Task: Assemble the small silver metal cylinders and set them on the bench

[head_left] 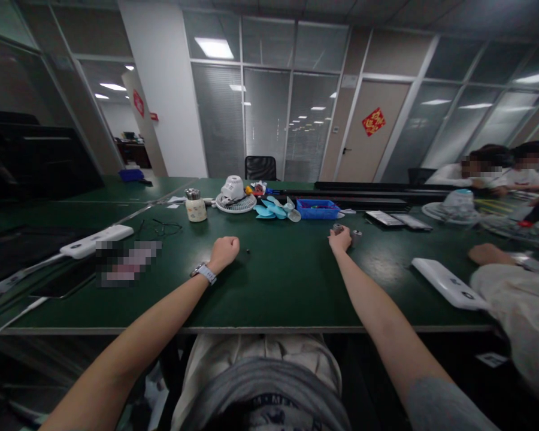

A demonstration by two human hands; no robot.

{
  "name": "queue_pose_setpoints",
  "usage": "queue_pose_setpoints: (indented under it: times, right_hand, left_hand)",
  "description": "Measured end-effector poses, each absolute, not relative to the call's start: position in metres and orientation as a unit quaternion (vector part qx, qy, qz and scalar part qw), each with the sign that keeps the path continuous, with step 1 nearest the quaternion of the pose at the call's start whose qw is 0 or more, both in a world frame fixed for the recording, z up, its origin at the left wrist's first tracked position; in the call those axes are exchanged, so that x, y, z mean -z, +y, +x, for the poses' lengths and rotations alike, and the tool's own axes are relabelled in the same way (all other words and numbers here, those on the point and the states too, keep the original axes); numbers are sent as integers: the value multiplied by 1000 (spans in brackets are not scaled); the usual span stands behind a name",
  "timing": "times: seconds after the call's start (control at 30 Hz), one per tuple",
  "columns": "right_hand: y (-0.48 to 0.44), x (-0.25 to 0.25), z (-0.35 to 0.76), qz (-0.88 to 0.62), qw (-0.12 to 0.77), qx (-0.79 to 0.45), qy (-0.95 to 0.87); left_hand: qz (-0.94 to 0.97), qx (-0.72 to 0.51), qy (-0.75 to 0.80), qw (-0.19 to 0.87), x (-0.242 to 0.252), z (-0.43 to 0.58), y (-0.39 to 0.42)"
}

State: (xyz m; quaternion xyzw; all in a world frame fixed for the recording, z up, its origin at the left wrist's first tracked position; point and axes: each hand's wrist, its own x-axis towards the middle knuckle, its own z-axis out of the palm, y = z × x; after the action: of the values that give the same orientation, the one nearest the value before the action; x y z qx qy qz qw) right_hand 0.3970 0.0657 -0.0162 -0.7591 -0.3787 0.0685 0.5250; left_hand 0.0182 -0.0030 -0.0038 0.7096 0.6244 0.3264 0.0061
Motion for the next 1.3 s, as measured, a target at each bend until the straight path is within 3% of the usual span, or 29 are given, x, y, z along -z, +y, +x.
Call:
queue_pose_setpoints:
  times: [0.13,0.23,0.4,0.53,0.67,0.77,1.0,1.3]
  right_hand:
    - [48,7,375,-745,526,-14,-409]
    - [30,3,337,-665,521,-6,-536]
    - [10,15,246,-513,400,-116,-751]
    - [4,22,191,-528,316,-96,-782]
    - [5,20,174,-546,290,-103,-779]
    - [11,10,190,-538,309,-63,-782]
    - [43,-17,339,-617,419,237,-622]
    - [73,8,428,-738,422,219,-478]
  left_hand:
    - [709,-331,623,8,3,18,-3]
    - [710,-332,621,13,3,19,-4]
    - [710,-318,628,9,1,19,-5]
    - [704,-312,638,0,0,20,-6]
    - [709,-307,635,1,0,20,-6]
    - [713,-317,626,-3,0,18,-6]
    - [710,-361,604,36,-2,16,-9]
    - [717,-354,598,57,3,16,-5]
